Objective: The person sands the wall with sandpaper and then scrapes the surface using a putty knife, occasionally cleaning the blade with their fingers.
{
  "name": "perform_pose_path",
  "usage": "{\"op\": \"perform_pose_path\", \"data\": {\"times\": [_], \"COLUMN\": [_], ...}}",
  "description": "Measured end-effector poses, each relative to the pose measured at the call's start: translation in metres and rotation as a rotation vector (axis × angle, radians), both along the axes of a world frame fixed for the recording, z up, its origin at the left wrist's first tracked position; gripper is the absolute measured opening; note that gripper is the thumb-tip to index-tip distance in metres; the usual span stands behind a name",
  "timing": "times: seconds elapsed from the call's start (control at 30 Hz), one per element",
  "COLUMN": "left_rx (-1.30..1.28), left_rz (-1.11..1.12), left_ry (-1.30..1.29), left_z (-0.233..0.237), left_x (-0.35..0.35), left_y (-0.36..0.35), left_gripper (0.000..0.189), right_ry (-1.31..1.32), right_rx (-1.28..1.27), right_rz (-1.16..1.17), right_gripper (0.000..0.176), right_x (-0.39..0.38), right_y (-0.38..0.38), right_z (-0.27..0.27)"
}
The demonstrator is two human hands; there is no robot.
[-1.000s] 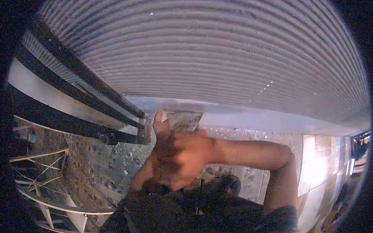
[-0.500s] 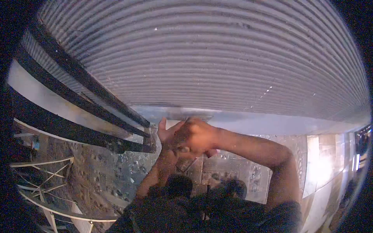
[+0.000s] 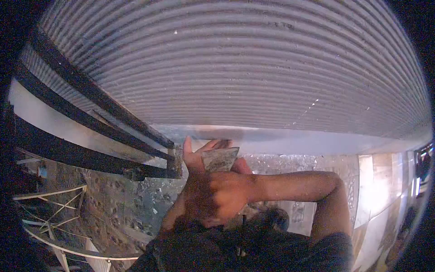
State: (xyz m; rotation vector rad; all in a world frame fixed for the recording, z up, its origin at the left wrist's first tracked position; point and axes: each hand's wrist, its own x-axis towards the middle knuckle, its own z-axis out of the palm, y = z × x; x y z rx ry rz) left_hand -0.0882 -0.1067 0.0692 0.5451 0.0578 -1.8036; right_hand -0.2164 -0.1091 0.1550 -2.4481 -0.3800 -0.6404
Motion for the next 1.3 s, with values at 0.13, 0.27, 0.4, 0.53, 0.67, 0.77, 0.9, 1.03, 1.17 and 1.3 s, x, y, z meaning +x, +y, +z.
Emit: {"op": "perform_pose_path", "data": {"times": [0.13,0.27,0.4,0.53,0.67,0.77,0.9,1.03,1.17,1.3], "left_rx": [-0.44,-0.324,-0.121,-0.223,-0.033,-0.153,-0.31,-0.193,-0.305,-0.442], "left_rz": [-0.168,-0.054,-0.119,-0.125,-0.012,-0.047,-0.004,0.118,0.175,0.135], "left_ry": [0.464,0.622,0.141,0.3,0.116,0.253,-0.14,-0.42,-1.041,-1.165], "left_z": [0.016,-0.003,0.011,0.01,0.013,-0.001,-0.06,-0.023,0.046,0.01], "left_x": [0.005,0.005,0.005,0.002,0.001,0.002,0.001,-0.002,-0.004,0.002], "left_y": [0.002,-0.003,0.002,0.001,0.001,-0.002,-0.012,-0.001,0.015,0.011], "left_gripper": [0.079,0.086,0.091,0.092,0.091,0.091,0.066,0.036,0.04,0.045], "right_ry": [-0.143,-0.033,0.15,0.038,-0.086,0.047,-0.057,0.005,-0.081,-0.128], "right_rx": [-0.243,-0.137,0.1,-0.181,-0.053,0.0,-0.082,0.097,-0.438,-0.249], "right_rz": [-0.133,-0.128,-0.104,-0.081,0.032,-0.106,-0.102,-0.084,-0.057,-0.033], "right_gripper": [0.013,0.012,0.012,0.017,0.013,0.015,0.013,0.015,0.016,0.014], "right_x": [0.0,0.0,-0.013,-0.013,-0.007,-0.008,-0.003,-0.018,0.008,0.009], "right_y": [-0.038,-0.014,-0.031,-0.035,0.003,-0.048,-0.025,-0.002,-0.026,0.001], "right_z": [-0.018,-0.007,-0.041,-0.033,0.036,-0.016,-0.011,-0.022,0.015,0.041]}}
